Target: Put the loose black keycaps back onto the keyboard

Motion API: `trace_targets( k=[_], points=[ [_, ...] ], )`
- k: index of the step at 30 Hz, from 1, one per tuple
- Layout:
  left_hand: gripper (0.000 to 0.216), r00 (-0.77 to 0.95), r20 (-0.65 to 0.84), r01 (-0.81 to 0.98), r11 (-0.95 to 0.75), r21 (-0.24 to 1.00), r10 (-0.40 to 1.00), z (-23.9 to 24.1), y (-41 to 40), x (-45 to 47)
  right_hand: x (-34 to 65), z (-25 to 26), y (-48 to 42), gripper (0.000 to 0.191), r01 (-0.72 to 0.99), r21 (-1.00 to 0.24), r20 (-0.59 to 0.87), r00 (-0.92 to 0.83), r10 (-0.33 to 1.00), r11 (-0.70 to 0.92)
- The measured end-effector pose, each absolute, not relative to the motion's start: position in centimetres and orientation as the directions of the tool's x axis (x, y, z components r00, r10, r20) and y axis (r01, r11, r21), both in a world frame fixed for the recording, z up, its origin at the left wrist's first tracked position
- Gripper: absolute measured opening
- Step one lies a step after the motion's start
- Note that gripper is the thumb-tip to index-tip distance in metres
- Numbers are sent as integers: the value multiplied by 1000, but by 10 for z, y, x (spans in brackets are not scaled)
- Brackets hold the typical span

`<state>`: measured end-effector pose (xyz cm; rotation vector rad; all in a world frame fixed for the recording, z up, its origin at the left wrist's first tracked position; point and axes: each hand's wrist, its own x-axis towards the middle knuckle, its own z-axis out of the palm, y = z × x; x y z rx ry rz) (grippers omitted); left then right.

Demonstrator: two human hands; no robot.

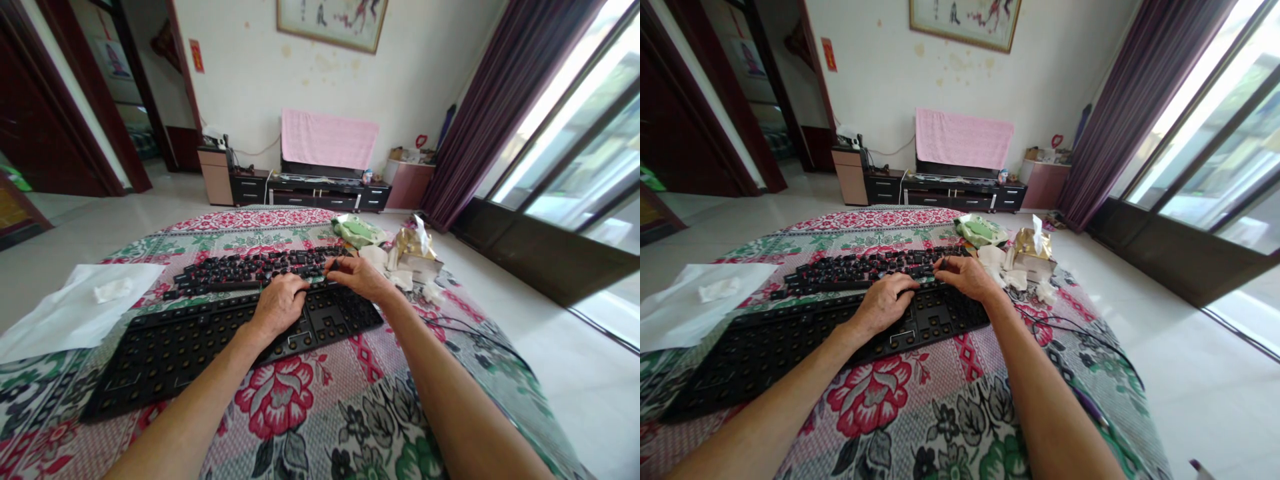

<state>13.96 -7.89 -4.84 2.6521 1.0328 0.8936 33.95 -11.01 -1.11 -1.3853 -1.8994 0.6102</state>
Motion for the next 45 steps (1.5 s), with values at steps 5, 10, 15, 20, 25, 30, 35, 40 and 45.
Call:
trace_targets(
  k=[5, 10, 15, 20, 25, 30, 35, 40, 45],
  points=[
    [23, 585, 480, 565, -753, 337, 654, -48, -79, 140, 341, -19, -105, 23, 586, -734, 260, -225, 939, 343],
    [22, 593, 479, 567, -758, 323, 648, -49, -79, 140, 340, -21, -101, 23, 663, -656, 277, -232, 932, 360],
    [22, 598, 480, 564, -763, 318, 642, -52, -77, 141, 337, -18, -98, 21, 737, -563, 295, -245, 924, 375],
    [22, 590, 485, 577, -757, 305, 645, -52, -79, 140, 331, -17, -99, 14, 793, -452, 346, -266, 900, 408],
    [23, 606, 473, 572, -764, 299, 639, -52, -79, 140, 325, -21, -102, 12, 799, -414, 429, -251, 868, 436],
    [23, 604, 480, 571, -766, 296, 636, -51, -80, 139, 327, -25, -101, 16, 775, -488, 436, -181, 882, 401],
    [23, 597, 484, 572, -762, 302, 640, -51, -80, 140, 330, -26, -99, 19, 740, -574, 406, -113, 907, 350],
    [23, 591, 478, 569, -756, 324, 650, -51, -79, 140, 331, -26, -96, 20, 676, -671, 346, -77, 935, 305],
    [24, 533, 489, 553, -722, 417, 691, -45, -81, 140, 329, -21, -98, 20, 662, -690, 325, -80, 942, 294]
  ],
)
